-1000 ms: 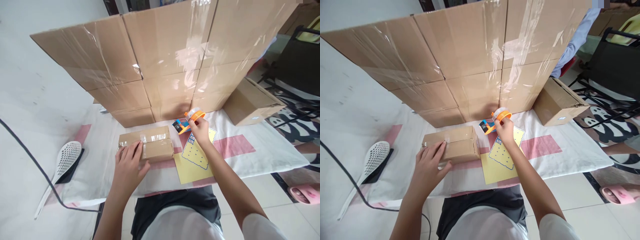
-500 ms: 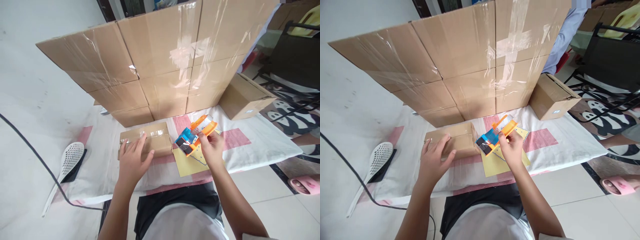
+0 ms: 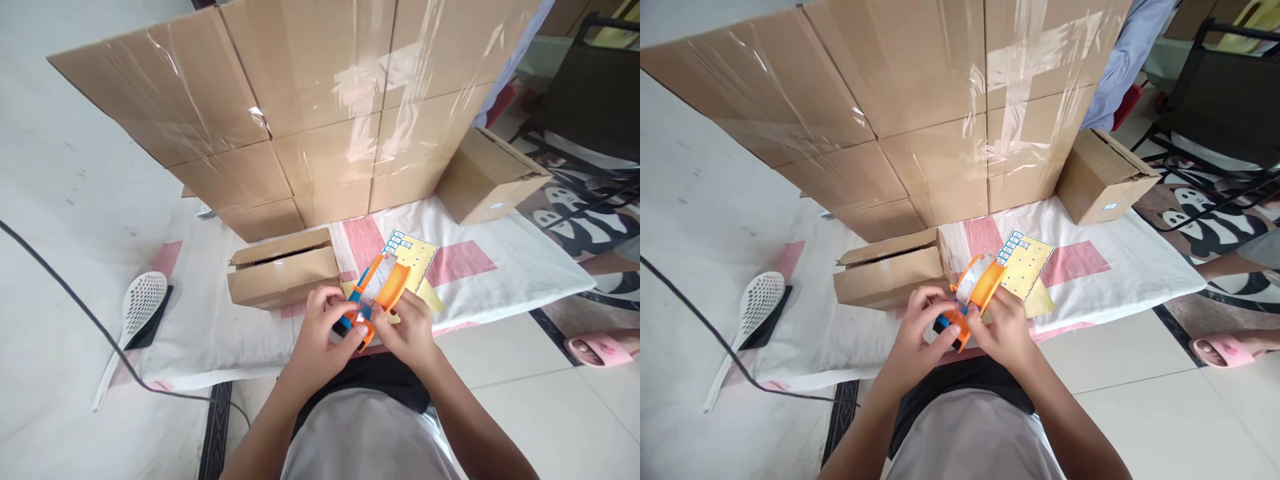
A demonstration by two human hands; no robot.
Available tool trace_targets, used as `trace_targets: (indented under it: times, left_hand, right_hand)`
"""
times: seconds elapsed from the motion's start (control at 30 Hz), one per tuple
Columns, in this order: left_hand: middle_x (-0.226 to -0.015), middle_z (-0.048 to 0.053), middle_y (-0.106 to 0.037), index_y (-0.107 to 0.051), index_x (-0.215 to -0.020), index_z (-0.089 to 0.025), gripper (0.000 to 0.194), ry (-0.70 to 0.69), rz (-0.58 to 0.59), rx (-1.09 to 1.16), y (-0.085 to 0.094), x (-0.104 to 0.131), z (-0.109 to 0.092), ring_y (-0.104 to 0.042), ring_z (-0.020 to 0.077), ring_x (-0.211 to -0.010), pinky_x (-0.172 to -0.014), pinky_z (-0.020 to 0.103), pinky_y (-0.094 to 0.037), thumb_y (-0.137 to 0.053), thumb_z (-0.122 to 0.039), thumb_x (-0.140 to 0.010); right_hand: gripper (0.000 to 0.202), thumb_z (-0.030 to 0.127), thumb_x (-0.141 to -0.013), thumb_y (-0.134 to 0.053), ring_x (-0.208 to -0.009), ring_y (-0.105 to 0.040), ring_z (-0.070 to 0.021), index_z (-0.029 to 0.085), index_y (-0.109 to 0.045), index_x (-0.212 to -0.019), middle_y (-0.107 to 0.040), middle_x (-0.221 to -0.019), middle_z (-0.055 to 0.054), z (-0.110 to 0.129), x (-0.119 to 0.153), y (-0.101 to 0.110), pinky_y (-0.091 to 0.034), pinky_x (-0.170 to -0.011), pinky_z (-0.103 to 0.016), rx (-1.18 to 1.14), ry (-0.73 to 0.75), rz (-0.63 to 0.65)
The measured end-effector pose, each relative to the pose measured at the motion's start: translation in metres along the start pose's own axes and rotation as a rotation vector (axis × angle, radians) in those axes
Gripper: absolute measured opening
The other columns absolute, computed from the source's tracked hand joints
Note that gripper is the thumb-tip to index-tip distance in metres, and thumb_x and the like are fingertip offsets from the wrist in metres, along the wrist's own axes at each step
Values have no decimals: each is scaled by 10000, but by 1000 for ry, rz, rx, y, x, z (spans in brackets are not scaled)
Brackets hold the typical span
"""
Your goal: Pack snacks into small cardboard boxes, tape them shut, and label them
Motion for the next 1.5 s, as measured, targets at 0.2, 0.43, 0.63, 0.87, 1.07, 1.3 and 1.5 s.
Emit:
trace_targets:
  times: [0.2,0.43,0.63,0.87,1.07,1.3,1.5]
  left_hand:
    - [-1202,90,-620,-730,-837,-214,141,216,55,344,-15,-9,24,-594,241,-1216,-1103,388,-445,-678,-302,-934]
    - [-962,47,-742,-770,-876,-240,171,270,112,244,-12,-10,18,-674,217,-975,-932,345,-489,-667,-355,-950]
    - [-732,-4,-688,-743,-1060,-242,225,455,293,237,-15,-10,17,-630,174,-726,-659,282,-413,-616,-400,-961]
    - [-781,-37,-641,-504,-1205,-248,403,594,264,525,-32,2,29,-623,153,-787,-750,278,-426,-690,-402,-884]
    - [-732,-57,-602,-480,-1058,-243,388,651,179,682,-49,12,37,-581,137,-735,-746,272,-424,-731,-437,-836]
    - [-733,-52,-636,-442,-1010,-247,358,635,55,644,-50,18,39,-599,137,-747,-761,271,-440,-725,-399,-855]
    - [-701,-61,-589,-447,-972,-237,309,638,31,608,-47,20,37,-525,115,-690,-698,251,-403,-710,-366,-874]
  right_hand:
    - [98,132,-947,-570,-668,-606,-185,198,-623,-896,-652,-747,-41,-3,8,-4,-484,-591,-305,139,121,21]
    - [121,125,-940,-582,-637,-572,-183,214,-596,-859,-626,-723,-31,-7,10,-3,-435,-559,-310,169,133,14]
    - [135,133,-941,-575,-643,-582,-187,204,-604,-829,-635,-727,-41,-16,13,-4,-452,-575,-310,208,125,22]
    - [135,191,-957,-524,-664,-611,-189,197,-629,-873,-661,-772,-49,-48,27,-4,-457,-593,-307,197,-89,64]
    - [210,257,-952,-522,-542,-487,-139,215,-546,-748,-541,-661,10,-65,26,-6,-364,-527,-283,69,-327,31]
    - [298,328,-934,-532,-496,-419,-123,227,-460,-663,-480,-571,35,-75,26,-17,-320,-513,-280,-54,-566,3]
    - [315,331,-931,-539,-500,-408,-124,228,-442,-650,-449,-565,35,-78,22,-18,-297,-518,-288,-15,-568,6]
Point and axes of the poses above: each hand's wrist, its own x-axis away from the middle knuckle, its own y-axis out of the back of the hand, z = x × y, the point moved 5 cm from there along -x, towards the middle knuckle
